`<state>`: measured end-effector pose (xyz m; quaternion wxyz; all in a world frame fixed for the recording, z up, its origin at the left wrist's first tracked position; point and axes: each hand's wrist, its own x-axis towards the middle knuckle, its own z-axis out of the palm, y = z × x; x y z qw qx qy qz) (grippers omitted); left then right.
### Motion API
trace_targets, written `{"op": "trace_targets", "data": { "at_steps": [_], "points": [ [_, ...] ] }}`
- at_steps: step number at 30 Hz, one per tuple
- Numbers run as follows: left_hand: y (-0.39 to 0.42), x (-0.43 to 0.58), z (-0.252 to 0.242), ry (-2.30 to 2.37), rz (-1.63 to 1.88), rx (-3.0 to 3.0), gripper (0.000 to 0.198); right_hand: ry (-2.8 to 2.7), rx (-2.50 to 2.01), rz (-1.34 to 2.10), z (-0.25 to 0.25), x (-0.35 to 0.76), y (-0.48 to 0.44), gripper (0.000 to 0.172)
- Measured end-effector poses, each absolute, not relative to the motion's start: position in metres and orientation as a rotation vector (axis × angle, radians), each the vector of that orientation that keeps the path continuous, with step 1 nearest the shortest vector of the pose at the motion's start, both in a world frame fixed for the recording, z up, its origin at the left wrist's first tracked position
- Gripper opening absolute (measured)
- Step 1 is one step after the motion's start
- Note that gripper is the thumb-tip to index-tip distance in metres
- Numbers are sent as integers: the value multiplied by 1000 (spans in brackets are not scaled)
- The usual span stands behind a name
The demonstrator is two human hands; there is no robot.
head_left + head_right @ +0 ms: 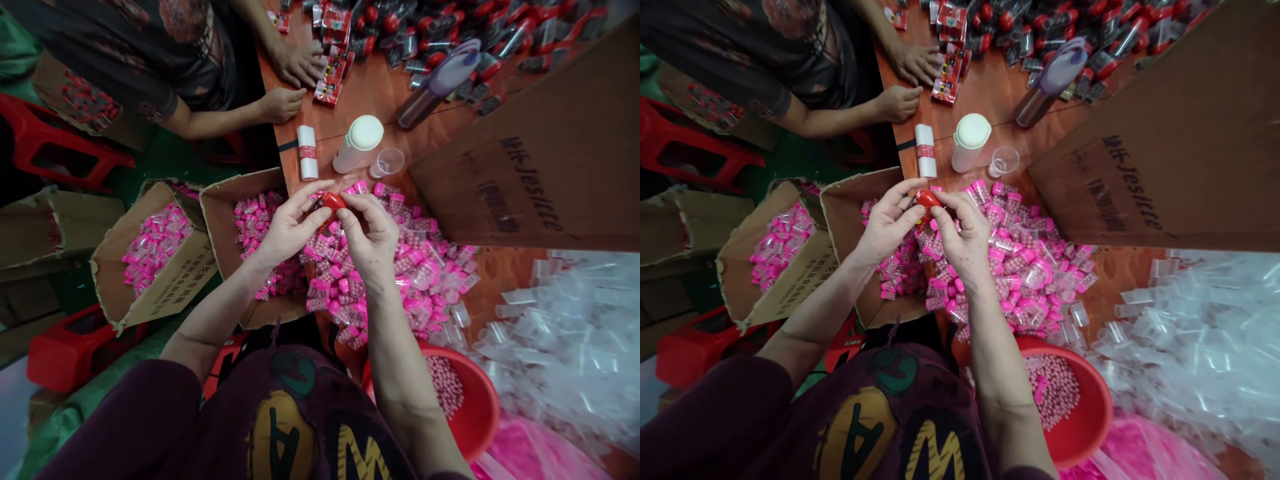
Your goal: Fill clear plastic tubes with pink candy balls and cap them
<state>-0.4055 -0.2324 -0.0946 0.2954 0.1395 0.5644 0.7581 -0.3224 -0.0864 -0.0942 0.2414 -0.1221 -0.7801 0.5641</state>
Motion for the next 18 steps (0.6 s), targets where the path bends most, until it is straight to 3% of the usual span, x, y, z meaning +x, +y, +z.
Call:
{"op": "trace_targets", "data": {
  "at_steps": [13, 18],
  "points": [
    [-239, -414, -89, 1450, 1871, 349, 45, -2061, -362, 1817, -109, -326, -91, 36],
    [-239, -417, -94, 1424, 1929, 299, 44, -2044, -312, 1807, -110, -328, -90, 29]
  ]
}}
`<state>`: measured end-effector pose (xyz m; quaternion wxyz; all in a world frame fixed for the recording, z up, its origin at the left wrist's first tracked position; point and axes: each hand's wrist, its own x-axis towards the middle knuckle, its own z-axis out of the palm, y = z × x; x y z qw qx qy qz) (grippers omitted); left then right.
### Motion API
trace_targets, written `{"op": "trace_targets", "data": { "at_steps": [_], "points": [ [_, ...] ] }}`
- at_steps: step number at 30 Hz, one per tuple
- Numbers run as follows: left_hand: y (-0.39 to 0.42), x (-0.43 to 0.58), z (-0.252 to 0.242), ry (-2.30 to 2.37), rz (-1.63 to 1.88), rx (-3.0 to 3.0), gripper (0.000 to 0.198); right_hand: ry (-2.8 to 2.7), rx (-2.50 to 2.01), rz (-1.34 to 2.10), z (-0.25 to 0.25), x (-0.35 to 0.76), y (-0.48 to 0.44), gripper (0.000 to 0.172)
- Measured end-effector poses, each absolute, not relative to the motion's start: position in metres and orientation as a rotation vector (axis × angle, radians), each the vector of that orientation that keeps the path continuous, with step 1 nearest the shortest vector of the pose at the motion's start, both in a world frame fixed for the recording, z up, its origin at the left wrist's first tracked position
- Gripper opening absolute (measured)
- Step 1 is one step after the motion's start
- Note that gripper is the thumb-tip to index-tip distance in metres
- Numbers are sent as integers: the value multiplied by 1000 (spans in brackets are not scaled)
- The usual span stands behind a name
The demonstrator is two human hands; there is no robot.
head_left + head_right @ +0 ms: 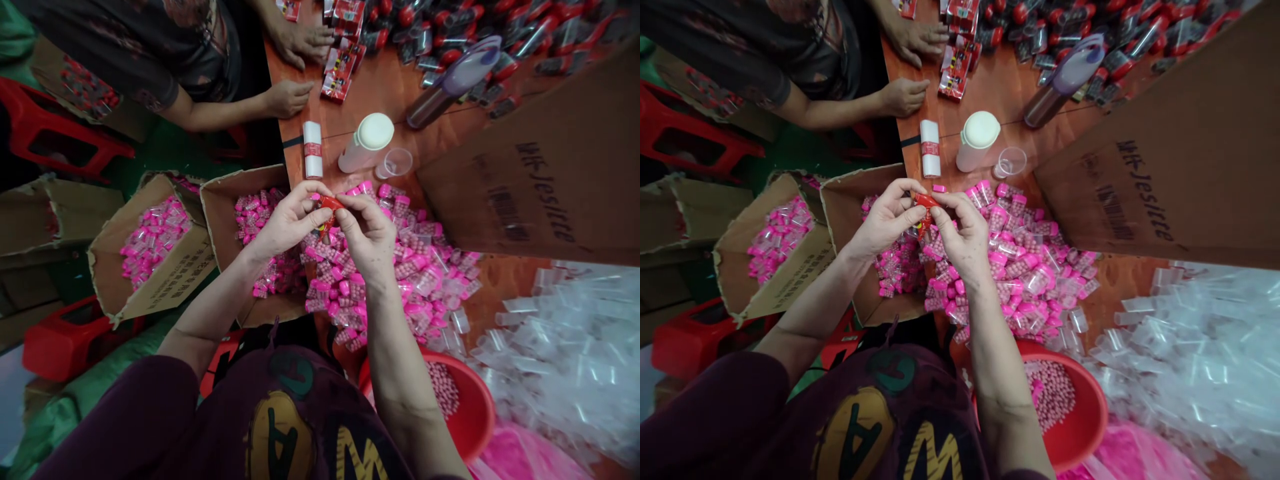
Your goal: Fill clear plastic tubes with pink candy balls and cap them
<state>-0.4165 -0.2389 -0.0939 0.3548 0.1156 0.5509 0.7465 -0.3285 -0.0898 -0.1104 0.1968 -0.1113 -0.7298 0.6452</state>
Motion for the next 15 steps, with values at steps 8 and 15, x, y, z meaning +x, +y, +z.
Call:
{"op": "trace_targets", "data": {
  "at_steps": [8, 15],
  "points": [
    [-240, -417, -107, 1400, 1926, 223, 43, -2111, -296, 1748, -113, -331, -89, 28],
    [-228, -416, -127, 1412, 2054, 189, 52, -2156, -276, 1589, -108, -338, -86, 25]
  ]
}}
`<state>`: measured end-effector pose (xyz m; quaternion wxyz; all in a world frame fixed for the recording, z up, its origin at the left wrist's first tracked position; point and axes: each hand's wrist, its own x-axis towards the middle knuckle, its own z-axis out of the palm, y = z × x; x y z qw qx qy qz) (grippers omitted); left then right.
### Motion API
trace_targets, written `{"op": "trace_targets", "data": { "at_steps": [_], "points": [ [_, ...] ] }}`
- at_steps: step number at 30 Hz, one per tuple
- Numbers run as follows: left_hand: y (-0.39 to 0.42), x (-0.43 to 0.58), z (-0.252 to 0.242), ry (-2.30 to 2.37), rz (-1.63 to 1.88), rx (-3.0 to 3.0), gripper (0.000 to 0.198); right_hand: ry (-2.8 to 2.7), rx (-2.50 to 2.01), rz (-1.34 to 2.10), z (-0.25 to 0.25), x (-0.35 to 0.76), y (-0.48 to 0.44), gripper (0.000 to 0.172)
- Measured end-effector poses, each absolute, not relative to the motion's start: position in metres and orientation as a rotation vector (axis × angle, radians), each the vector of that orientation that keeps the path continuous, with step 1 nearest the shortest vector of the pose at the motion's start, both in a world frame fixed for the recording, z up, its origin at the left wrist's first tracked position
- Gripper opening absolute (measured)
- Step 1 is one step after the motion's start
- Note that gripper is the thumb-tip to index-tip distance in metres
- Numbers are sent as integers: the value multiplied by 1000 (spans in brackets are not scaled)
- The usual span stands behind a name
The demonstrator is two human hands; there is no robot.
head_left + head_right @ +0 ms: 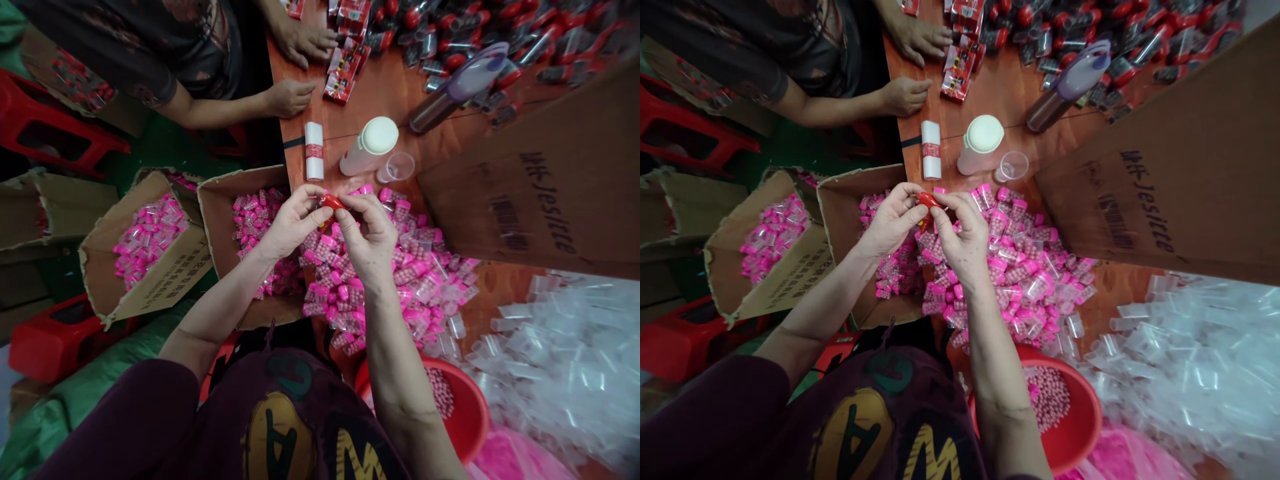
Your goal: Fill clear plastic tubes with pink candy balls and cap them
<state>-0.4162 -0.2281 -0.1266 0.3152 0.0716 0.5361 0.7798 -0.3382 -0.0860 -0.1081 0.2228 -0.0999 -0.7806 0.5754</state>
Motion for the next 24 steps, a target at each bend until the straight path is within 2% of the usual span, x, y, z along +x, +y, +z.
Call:
{"op": "trace_targets", "data": {
  "at_steps": [5, 10, 15, 24],
  "points": [
    [-220, -413, -127, 1378, 2065, 88, 47, -2162, -320, 1590, -118, -341, -85, 31],
    [-217, -415, -132, 1327, 2059, 10, 43, -2148, -323, 1612, -132, -341, -87, 50],
    [-214, -417, -142, 1272, 2061, -78, 45, -2230, -223, 1470, -129, -344, -86, 39],
    [-211, -426, -145, 1332, 2156, -14, 49, -2322, -197, 1369, -127, -355, -79, 46]
  ]
}}
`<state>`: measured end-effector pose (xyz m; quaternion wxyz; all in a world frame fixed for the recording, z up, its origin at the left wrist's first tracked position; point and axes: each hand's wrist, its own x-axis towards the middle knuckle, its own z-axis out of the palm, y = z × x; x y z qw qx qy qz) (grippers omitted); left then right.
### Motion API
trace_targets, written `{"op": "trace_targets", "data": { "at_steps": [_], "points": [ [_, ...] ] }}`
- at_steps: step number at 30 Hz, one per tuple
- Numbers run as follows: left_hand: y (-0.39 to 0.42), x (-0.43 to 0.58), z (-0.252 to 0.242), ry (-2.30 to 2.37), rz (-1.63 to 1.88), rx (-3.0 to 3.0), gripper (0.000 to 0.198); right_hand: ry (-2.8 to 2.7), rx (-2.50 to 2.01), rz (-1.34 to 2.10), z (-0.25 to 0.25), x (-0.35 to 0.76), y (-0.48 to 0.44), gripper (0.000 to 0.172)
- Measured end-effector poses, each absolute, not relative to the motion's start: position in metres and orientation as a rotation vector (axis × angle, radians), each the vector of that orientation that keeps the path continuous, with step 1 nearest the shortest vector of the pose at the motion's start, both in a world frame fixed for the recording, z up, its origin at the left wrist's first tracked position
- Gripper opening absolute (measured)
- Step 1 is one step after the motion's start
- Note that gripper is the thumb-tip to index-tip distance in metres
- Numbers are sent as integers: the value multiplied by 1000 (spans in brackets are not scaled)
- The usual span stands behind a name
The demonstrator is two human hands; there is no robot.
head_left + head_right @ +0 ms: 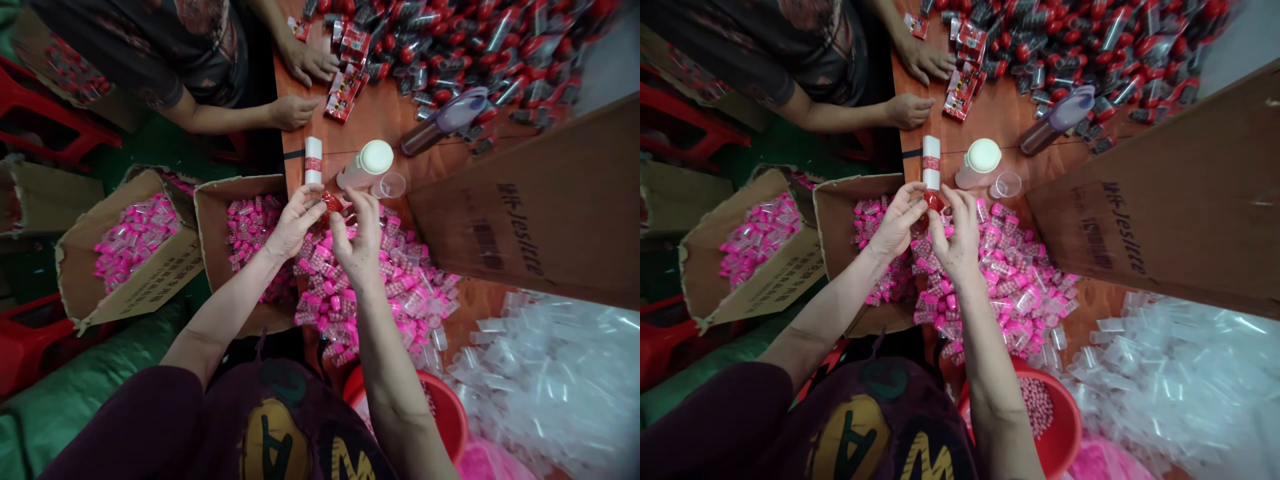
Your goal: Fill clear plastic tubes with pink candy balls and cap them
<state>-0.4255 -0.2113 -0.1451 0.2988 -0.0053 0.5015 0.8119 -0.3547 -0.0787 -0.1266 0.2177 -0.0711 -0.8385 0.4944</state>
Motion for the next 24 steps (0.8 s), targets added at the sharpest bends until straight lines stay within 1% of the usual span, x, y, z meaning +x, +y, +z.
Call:
{"op": "trace_targets", "data": {
  "at_steps": [3, 6, 9, 13, 18, 21, 24],
  "points": [
    [-211, -430, -141, 1313, 2162, -49, 44, -2274, -240, 1415, -129, -360, -72, 50],
    [-210, -434, -135, 1224, 2182, -153, 40, -2292, -210, 1413, -131, -364, -69, 42],
    [-209, -437, -130, 1097, 2187, -289, 38, -2268, -212, 1349, -133, -365, -71, 40],
    [-206, -438, -130, 993, 2201, -355, 33, -2293, -186, 1177, -136, -362, -83, 38],
    [-205, -437, -133, 1046, 2229, -397, 28, -2381, -172, 1033, -141, -363, -97, 42],
    [-207, -437, -136, 1116, 2228, -374, 26, -2380, -172, 1028, -143, -363, -101, 43],
    [-208, -438, -140, 1186, 2264, -305, 27, -2389, -153, 1075, -145, -360, -102, 46]
  ]
}}
